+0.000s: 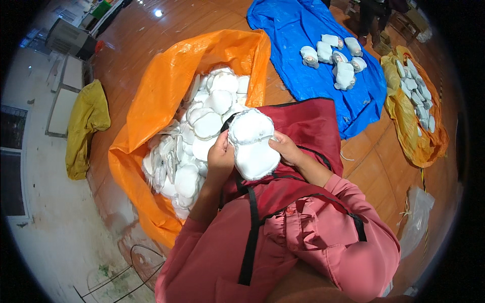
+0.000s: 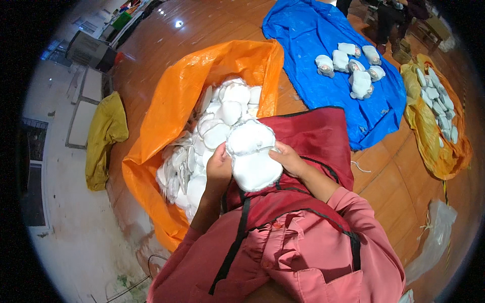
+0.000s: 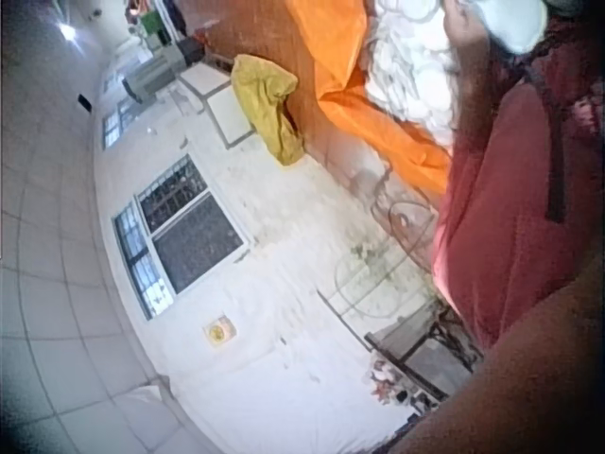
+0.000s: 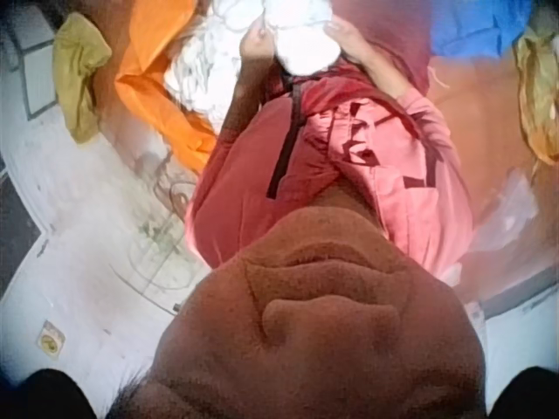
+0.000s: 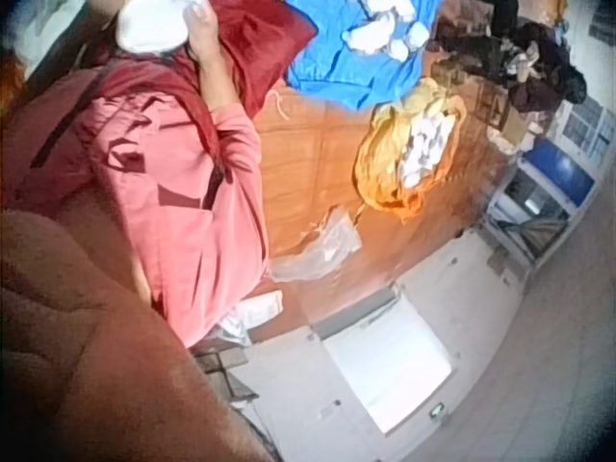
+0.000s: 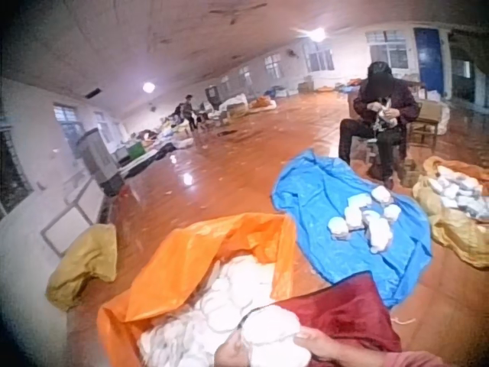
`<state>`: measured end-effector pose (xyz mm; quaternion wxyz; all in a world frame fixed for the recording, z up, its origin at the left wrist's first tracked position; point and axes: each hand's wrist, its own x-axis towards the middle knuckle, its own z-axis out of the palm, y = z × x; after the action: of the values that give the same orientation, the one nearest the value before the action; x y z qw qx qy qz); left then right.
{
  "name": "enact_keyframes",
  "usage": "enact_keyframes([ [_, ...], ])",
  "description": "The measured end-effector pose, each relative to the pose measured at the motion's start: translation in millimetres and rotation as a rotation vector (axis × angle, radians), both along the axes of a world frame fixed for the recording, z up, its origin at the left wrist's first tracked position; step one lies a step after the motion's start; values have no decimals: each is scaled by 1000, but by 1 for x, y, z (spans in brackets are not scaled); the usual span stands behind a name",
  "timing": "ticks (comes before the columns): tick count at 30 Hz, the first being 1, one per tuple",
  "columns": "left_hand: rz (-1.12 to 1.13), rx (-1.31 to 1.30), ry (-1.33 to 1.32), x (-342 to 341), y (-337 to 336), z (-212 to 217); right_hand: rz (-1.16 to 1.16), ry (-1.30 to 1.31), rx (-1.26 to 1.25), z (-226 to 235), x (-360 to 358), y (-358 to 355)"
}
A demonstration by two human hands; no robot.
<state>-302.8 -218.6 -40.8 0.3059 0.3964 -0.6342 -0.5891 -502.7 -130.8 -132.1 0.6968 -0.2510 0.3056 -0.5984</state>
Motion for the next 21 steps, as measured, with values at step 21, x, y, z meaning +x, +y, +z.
enact_keyframes([
  [21, -22, 57, -225, -17, 11, 13, 164, 483, 65, 78, -4, -10],
])
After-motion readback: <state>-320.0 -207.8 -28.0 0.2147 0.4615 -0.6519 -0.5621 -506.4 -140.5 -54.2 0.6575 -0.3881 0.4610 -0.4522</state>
